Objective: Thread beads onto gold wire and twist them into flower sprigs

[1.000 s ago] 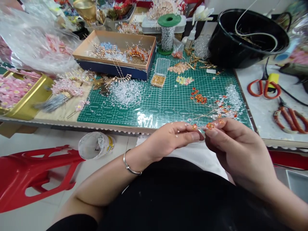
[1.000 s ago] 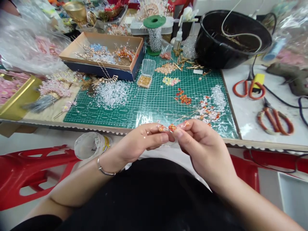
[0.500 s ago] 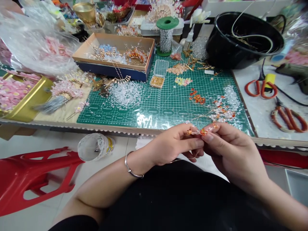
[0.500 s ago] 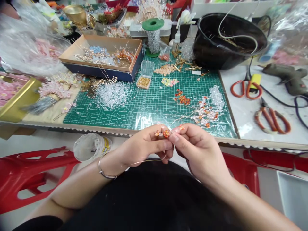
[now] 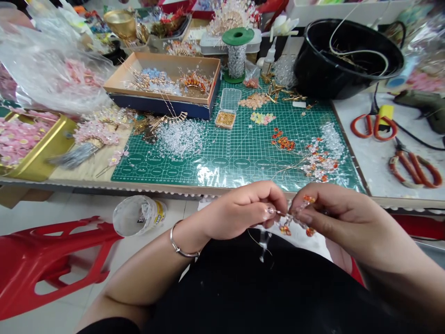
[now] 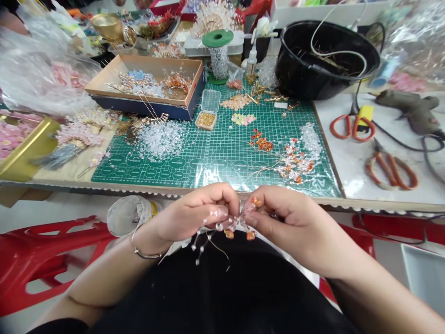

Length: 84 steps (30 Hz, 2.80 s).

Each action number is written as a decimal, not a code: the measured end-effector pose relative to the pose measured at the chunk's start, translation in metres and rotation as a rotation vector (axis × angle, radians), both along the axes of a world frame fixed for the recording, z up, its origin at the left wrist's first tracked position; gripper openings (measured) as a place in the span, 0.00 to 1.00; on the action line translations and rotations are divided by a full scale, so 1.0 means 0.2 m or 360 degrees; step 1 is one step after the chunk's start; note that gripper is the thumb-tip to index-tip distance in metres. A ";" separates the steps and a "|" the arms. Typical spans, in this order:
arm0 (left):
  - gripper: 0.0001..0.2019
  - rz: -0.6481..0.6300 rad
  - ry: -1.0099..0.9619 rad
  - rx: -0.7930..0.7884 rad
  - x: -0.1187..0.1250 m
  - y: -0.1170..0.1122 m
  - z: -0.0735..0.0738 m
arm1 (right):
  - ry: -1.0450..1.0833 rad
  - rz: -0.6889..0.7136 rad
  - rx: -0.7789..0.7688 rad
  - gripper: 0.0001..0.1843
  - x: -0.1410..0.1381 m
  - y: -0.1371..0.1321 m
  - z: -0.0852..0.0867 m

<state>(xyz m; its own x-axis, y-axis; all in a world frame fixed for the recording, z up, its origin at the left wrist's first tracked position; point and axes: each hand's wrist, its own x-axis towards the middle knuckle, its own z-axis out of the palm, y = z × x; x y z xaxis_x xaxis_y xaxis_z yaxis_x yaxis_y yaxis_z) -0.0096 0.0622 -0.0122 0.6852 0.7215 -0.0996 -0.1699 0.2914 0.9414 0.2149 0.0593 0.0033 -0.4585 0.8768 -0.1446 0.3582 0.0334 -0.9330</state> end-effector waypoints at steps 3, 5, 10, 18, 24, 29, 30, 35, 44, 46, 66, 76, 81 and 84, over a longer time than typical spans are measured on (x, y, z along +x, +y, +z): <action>0.04 -0.0075 0.0057 0.0040 -0.01 0.03 0.02 | -0.0111 0.0221 0.0029 0.12 0.01 0.01 0.03; 0.03 -0.0108 0.0115 0.0090 -0.02 0.04 0.03 | -0.0158 0.0237 0.0051 0.12 0.00 0.01 0.05; 0.02 -0.0104 0.0039 -0.0070 -0.02 0.02 0.03 | -0.0278 0.0082 0.0041 0.12 -0.03 0.01 0.06; 0.08 0.0240 0.0126 -0.0263 0.00 0.01 -0.03 | -0.0555 -0.0078 0.0245 0.17 0.00 0.01 0.09; 0.09 0.0404 0.0238 -0.0272 0.01 0.02 -0.04 | -0.0777 -0.0019 0.1121 0.08 0.03 0.05 0.13; 0.09 0.0418 0.0268 -0.0268 0.03 0.01 -0.03 | -0.0752 0.0428 0.1388 0.22 0.03 0.08 0.13; 0.09 0.0431 0.0270 -0.0265 0.04 0.01 -0.03 | -0.0737 0.0458 0.1369 0.24 0.03 0.07 0.13; 0.09 0.0612 0.0411 -0.0042 0.03 0.00 -0.03 | -0.0723 -0.0020 0.1311 0.05 -0.03 -0.01 0.14; 0.05 0.0984 0.0693 0.0470 0.05 -0.03 -0.05 | -0.1088 -0.0215 0.1561 0.13 -0.20 -0.10 -0.07; 0.05 0.0989 0.0805 0.0591 0.05 -0.04 -0.05 | -0.1137 -0.0170 0.1569 0.09 -0.19 -0.08 -0.05; 0.08 0.0553 0.0639 0.0091 0.01 -0.01 -0.05 | -0.1056 0.0501 0.1333 0.23 -0.10 0.07 0.12; 0.08 0.0452 0.0523 -0.0003 0.02 0.00 -0.08 | -0.1092 0.0675 0.1682 0.24 -0.14 0.06 0.05; 0.12 0.0446 0.0496 -0.0173 0.01 -0.01 -0.09 | -0.1018 0.0752 0.1643 0.19 -0.13 0.07 0.06; 0.09 0.0428 0.0407 -0.0285 0.01 0.00 -0.10 | -0.0965 0.0825 0.1616 0.20 -0.12 0.08 0.07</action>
<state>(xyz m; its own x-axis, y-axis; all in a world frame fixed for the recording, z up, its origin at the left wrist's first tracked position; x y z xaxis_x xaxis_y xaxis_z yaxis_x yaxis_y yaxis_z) -0.0079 0.0620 -0.0318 0.4112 0.8273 -0.3827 -0.0296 0.4318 0.9015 0.1917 0.0762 0.0171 -0.8723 0.4567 0.1746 0.4453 0.8896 -0.1018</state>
